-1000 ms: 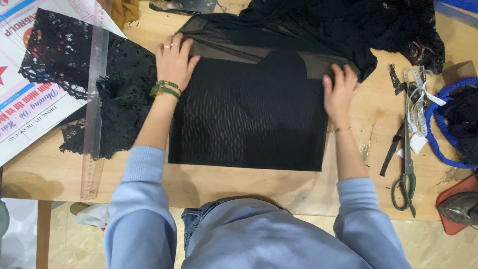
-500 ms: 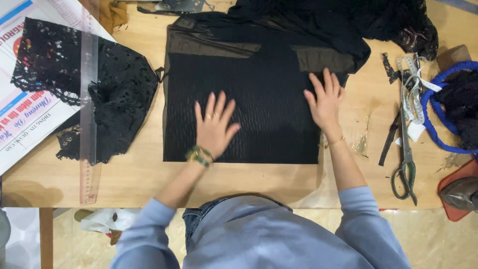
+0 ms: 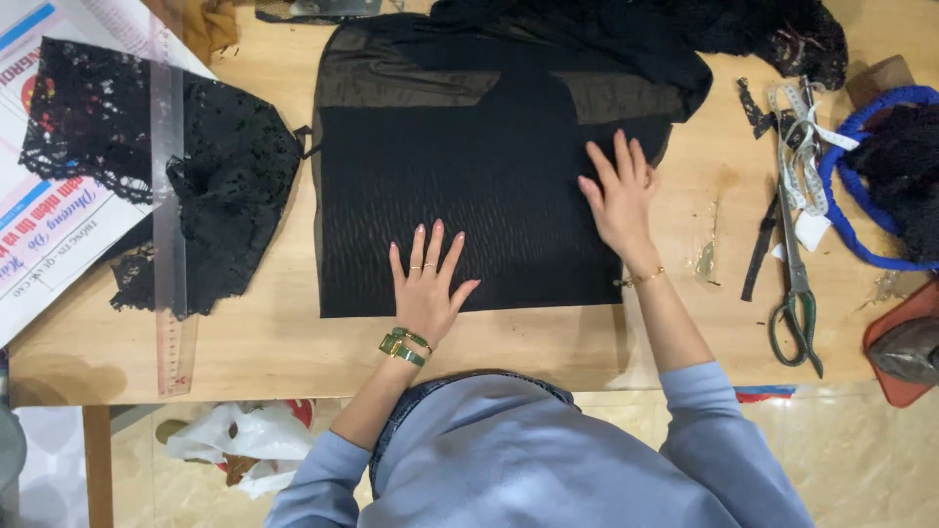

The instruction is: Marking fabric with chalk and a ruler, cutting it with shears, and arranging lace pieces on a workbench.

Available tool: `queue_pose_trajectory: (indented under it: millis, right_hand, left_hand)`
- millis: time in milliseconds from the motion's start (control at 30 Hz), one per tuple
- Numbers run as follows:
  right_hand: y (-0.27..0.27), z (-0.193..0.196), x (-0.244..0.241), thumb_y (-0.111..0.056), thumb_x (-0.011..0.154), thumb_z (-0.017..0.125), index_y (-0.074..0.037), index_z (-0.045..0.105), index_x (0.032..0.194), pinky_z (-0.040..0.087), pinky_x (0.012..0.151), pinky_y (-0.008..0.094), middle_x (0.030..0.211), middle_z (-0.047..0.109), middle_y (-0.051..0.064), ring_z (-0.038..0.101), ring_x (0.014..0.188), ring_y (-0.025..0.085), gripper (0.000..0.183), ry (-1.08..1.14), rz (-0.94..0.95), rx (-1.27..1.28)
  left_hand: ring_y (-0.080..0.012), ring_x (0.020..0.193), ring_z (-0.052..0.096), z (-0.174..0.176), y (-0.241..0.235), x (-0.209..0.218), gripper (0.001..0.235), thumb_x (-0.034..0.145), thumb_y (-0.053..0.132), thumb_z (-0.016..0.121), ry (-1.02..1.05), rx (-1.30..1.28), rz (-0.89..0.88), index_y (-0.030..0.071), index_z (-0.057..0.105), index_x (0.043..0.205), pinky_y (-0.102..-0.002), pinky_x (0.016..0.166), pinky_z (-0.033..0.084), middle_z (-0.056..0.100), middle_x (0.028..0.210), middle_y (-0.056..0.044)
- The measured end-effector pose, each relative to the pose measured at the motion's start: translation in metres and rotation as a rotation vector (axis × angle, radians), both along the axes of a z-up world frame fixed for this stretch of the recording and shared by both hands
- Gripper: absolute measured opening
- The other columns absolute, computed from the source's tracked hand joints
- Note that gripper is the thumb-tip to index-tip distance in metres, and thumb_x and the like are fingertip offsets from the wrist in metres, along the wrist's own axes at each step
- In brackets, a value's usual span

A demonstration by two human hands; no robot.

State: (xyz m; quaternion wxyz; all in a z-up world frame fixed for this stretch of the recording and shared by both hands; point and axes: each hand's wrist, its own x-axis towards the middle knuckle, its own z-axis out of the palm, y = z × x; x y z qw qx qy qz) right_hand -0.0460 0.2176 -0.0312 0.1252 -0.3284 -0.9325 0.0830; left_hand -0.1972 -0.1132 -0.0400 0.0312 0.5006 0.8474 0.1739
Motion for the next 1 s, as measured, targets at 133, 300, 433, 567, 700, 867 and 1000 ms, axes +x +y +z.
queue_pose_trajectory:
  millis: [133,300,433,567,700,867,1000]
  right_hand:
    - [0.018,0.006,0.021,-0.040,0.111,0.054,-0.029,0.045,0.159,0.024,0.110,0.068,0.167,0.027,0.016,0.025,0.150,0.041,0.050,-0.084,-0.065,-0.001]
    - [0.052,0.004,0.056,-0.041,0.114,0.052,-0.027,0.046,0.160,0.028,0.109,0.069,0.163,0.030,0.022,0.024,0.150,0.042,0.049,-0.085,-0.222,0.016]
    - [0.028,0.018,0.054,-0.039,0.114,0.050,-0.028,0.041,0.162,0.027,0.109,0.071,0.164,0.028,0.023,0.023,0.151,0.044,0.051,-0.045,-0.212,-0.031]
    - [0.008,0.003,0.047,-0.036,0.109,0.057,-0.030,0.041,0.161,0.023,0.112,0.070,0.168,0.023,0.019,0.021,0.153,0.043,0.055,-0.012,-0.102,-0.083]
    - [0.001,0.002,0.049,-0.048,0.109,0.048,-0.035,0.038,0.162,0.015,0.117,0.065,0.171,0.018,0.013,0.015,0.156,0.036,0.055,-0.097,-0.023,-0.052]
    - [0.015,0.001,0.055,-0.053,0.109,0.045,-0.033,0.036,0.163,0.013,0.118,0.064,0.171,0.019,0.014,0.016,0.156,0.035,0.058,-0.120,0.052,-0.015]
    - [0.024,0.001,0.060,-0.050,0.110,0.045,-0.030,0.035,0.164,0.013,0.118,0.063,0.172,0.019,0.015,0.018,0.155,0.038,0.059,-0.144,0.103,0.017]
  left_hand:
    - [-0.0309,0.157,0.015,0.004,-0.005,0.004,0.075,0.098,0.068,0.043,0.078,-0.049,0.042,0.030,0.031,0.161,-0.067,0.121,0.009,0.017,0.172,-0.007]
    - [-0.0309,0.156,0.017,0.013,-0.022,0.006,0.075,0.097,0.067,0.044,0.075,-0.080,0.081,0.030,0.031,0.161,-0.069,0.120,0.011,0.019,0.172,-0.007]
    - [-0.0324,0.154,0.024,0.017,-0.037,0.007,0.075,0.097,0.068,0.043,0.077,-0.092,0.160,0.028,0.035,0.160,-0.071,0.118,0.013,0.025,0.171,-0.008]
    - [-0.0353,0.152,0.030,0.019,-0.057,-0.006,0.075,0.097,0.067,0.045,0.114,-0.107,0.276,0.026,0.040,0.159,-0.070,0.117,0.017,0.031,0.169,-0.011]
    - [-0.0405,0.153,0.027,0.007,-0.082,-0.020,0.075,0.098,0.064,0.048,0.123,-0.096,0.432,0.020,0.043,0.159,-0.070,0.116,0.014,0.032,0.168,-0.017]
    - [-0.0395,0.154,0.026,0.010,-0.080,-0.009,0.075,0.098,0.065,0.048,0.112,-0.107,0.475,0.022,0.042,0.159,-0.068,0.117,0.014,0.031,0.169,-0.016]
    - [-0.0377,0.155,0.023,0.010,-0.083,0.010,0.076,0.097,0.067,0.045,0.069,-0.139,0.474,0.024,0.039,0.160,-0.067,0.119,0.014,0.027,0.170,-0.015]
